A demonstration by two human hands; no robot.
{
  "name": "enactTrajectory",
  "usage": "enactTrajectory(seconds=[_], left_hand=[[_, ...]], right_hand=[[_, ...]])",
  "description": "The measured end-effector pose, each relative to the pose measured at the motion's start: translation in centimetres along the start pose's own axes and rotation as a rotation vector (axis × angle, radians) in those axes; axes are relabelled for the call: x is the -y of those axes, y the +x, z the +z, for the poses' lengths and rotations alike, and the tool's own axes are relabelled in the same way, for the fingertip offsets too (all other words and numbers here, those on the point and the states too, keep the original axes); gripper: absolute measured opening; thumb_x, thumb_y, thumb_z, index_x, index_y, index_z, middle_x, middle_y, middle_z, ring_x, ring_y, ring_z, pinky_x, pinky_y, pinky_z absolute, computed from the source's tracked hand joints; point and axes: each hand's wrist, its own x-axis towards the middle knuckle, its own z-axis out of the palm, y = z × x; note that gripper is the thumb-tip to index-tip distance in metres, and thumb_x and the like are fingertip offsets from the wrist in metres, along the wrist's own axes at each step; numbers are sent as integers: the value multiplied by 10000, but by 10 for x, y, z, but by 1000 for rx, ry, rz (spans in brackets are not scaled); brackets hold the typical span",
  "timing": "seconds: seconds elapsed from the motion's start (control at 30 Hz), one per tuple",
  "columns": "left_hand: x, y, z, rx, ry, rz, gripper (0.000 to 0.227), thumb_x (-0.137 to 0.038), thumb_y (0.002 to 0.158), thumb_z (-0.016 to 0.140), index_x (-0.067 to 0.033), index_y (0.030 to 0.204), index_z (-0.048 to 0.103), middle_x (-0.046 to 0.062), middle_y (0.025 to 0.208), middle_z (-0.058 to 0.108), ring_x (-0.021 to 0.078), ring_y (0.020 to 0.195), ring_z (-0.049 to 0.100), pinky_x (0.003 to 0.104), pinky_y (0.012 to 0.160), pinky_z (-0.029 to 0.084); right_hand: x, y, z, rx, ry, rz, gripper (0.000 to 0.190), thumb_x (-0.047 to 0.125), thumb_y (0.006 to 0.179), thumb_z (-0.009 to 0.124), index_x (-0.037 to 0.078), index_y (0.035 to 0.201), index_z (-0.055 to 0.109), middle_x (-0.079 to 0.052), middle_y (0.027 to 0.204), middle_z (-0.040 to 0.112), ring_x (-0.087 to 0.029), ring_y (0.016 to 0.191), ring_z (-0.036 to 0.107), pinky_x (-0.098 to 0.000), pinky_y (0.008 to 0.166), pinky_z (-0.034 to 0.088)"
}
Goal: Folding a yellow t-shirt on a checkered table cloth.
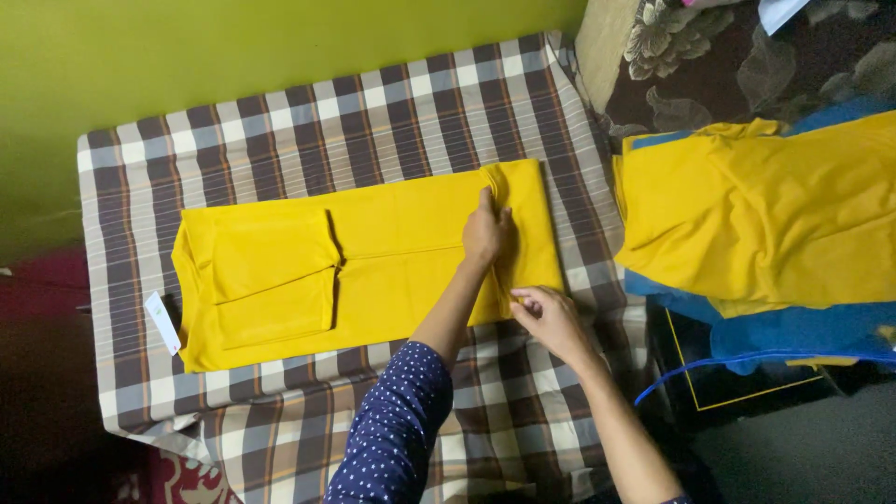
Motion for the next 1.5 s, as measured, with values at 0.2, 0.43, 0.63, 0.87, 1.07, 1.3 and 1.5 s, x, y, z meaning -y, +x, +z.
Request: enactTrajectory(seconds=[0.2, 0.43, 0.63, 0.87, 1.07, 1.3, 1.5], left_hand=[[-50, -43, -19, -538, 663, 517, 601, -209, 1062, 445, -208, 1641, 282, 104, 1556, 467, 251, 1428, 473, 413, 1096, 468], [-48, -7, -28, -6, 693, 398, 581, -477, 1091, 239, -284, 1637, 273, 45, 1735, 148, 279, 1600, 101, 543, 1272, 83], [-21, 27, -21, 81, 742, 349, 598, -512, 1095, 213, -312, 1657, 176, 40, 1738, 105, 291, 1601, 40, 535, 1283, 66], [2, 98, 15, -61, 818, 420, 490, -346, 1060, 353, -331, 1548, 388, 54, 1501, 438, 273, 1396, 416, 537, 1182, 278], [-6, 147, 38, -17, 735, 335, 373, -271, 1029, 355, -320, 1344, 548, 13, 1263, 591, 241, 1223, 559, 514, 1035, 377], [-1, 172, 58, 132, 728, 286, 308, -259, 1033, 404, -258, 1291, 571, 40, 1282, 629, 306, 1258, 580, 585, 1053, 368], [-111, 90, 32, -11, 485, 432, 318, -475, 962, 583, -289, 1216, 540, -13, 1221, 591, 262, 1219, 597, 569, 1061, 424]], right_hand=[[25, 37, -21, -546, -33, -102, 414, 117, 1077, 515, 83, 1480, 604, -235, 1317, 632, -414, 1229, 608, -479, 1018, 487], [-5, 69, 28, -252, -483, -42, 571, 178, 1064, 498, 39, 1602, 365, -258, 1640, 338, -439, 1501, 326, -553, 1217, 255], [3, 103, 23, -116, -579, 70, 600, 380, 1094, 386, 171, 1648, 286, -234, 1694, 229, -403, 1579, 162, -616, 1251, 58], [15, 48, 33, -16, -508, -86, 468, 442, 1031, 528, 75, 1298, 640, -161, 1727, 172, -351, 1591, 134, -520, 1277, 98], [-59, 23, 32, -503, -299, 197, 540, 592, 1014, 554, 175, 1354, 596, -65, 1126, 634, -314, 1055, 610, -510, 882, 491], [-43, 24, 22, -234, -50, 463, 389, 584, 1020, 545, 299, 1281, 581, -125, 1044, 761, -430, 985, 723, -529, 853, 555], [-58, 20, -66, -525, -353, 285, 244, 377, 1043, 679, 169, 1163, 636, -214, 843, 750, -448, 820, 736, -505, 704, 563]])
